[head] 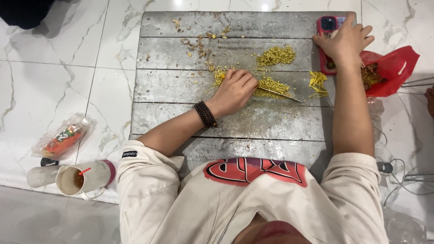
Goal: Cutting small yellow bamboo sticks into shorter pieces using a small blade on a wooden surface.
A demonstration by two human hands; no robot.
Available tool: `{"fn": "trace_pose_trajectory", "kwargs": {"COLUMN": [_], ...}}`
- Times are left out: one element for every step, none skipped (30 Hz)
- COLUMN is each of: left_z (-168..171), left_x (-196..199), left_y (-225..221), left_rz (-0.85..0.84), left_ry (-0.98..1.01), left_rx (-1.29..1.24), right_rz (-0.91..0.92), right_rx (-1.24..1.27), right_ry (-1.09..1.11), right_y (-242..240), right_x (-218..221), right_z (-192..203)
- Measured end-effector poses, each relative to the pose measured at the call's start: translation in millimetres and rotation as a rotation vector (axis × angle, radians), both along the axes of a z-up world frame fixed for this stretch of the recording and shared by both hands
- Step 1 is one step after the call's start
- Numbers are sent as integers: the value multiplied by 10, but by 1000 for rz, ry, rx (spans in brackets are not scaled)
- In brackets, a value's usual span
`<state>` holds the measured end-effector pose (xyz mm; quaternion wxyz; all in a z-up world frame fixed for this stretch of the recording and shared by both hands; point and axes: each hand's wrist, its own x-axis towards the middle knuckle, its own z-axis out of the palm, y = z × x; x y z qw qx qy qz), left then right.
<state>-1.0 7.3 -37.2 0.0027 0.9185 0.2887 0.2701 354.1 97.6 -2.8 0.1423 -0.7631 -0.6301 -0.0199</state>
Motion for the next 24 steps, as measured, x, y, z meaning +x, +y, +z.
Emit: {"fn": "trace_pose_trajectory", "kwargs": {"left_z": [0,-1,-1,-4,-10,-14,-8,1,13,4,-7,-20,-12,-5,5,-2,-4,-5,-7,-9,-17,-15,-10,-4], "left_x": [-1,-1,-1,-4,-3,0,1,6,11,10,10,11,14,17,22,16,16,14,15,14,11,10,12,14], "left_y": [-1,-1,-2,2,4,8,2,-3,-3,3,5,8,2,-5,-5,-10,-6,-1,6,14,5,-2,-2,-2], "left_rz": [5,3,2,7,10,12,15,14,12,14,15,17,16,15,13,11,14,17,17,15,13,12,15,19], "left_ry": [0,9,18,18,22,26,26,18,10,12,15,19,20,8,-6,-5,4,13,12,9,8,7,9,11], "left_rx": [0,0,0,1,12,24,24,21,19,20,24,28,26,19,13,13,18,23,23,27,28,26,23,20], "right_rz": [5,2,-1,5,-1,-7,-4,-13,-23,-22,-41,-61,-62,-38,-15,-17,-19,-22,-22,-14,-6,-6,-11,-15], "right_rx": [0,1,2,3,3,3,4,-17,-37,-35,-59,-82,-84,-56,-27,-28,-8,13,13,-17,-50,-52,-76,-100], "right_ry": [0,4,8,7,14,20,20,36,53,54,66,78,79,68,57,58,14,-30,-32,-15,2,1,-21,-43], "right_y": [9,18,27,24,19,15,9,5,0,3,-2,-6,-5,-5,-3,14,42,71,58,46,16,20,22,25], "right_x": [11,22,33,22,15,10,-4,-15,-24,-43,-59,-74,-57,-41,-21,0,26,50,34,16,-3,-16,-23,-31], "right_z": [-14,-29,-42,-30,-20,-8,8,27,46,70,91,110,86,61,42,-18,-63,-108,-76,-45,-26,-17,-2,13]}}
